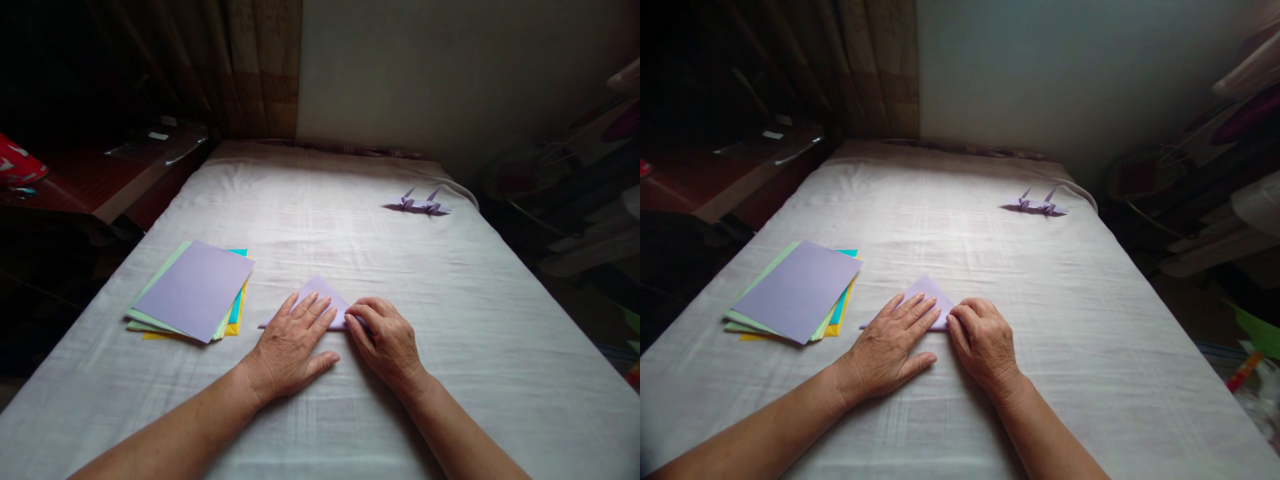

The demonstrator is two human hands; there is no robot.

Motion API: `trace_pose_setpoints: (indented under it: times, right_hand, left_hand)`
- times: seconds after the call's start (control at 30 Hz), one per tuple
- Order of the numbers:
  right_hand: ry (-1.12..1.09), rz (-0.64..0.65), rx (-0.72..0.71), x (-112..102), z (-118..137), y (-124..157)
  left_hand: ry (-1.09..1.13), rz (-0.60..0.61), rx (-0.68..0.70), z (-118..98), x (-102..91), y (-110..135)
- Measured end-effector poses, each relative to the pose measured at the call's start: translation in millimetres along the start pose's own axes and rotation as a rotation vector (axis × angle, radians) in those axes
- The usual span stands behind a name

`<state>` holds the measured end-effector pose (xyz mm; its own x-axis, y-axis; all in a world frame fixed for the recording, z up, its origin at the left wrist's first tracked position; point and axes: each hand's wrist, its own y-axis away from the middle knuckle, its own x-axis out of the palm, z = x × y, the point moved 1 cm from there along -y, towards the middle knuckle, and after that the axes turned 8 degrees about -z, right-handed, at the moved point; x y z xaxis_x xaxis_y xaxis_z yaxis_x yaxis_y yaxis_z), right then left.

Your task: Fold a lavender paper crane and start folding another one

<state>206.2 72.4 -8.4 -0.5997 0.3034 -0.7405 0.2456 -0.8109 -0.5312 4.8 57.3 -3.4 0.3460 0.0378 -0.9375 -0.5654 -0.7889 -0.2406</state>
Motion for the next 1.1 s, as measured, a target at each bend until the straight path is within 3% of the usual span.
trace_pose_setpoints:
  times: [0.17,0.4,0.7,0.9,1.1]
  right_hand:
    - [-0.008,-0.008,-0.002,0,1,0]
    - [-0.083,-0.123,-0.023,-7,-1,-1]
    - [0.016,0.125,-0.236,-16,9,3]
    - [0.06,0.088,-0.272,-27,7,11]
    - [0.134,0.072,-0.165,-42,-3,30]
  left_hand:
    - [-0.017,-0.009,0.004,-1,-0.3,0]
    - [-0.032,-0.014,0.004,0,2.4,0]
    - [-0.035,-0.013,0.009,1,3.2,0]
    - [-0.038,-0.009,0.012,3,6.2,1]
    - [-0.04,0.026,0.041,2,2.3,-1]
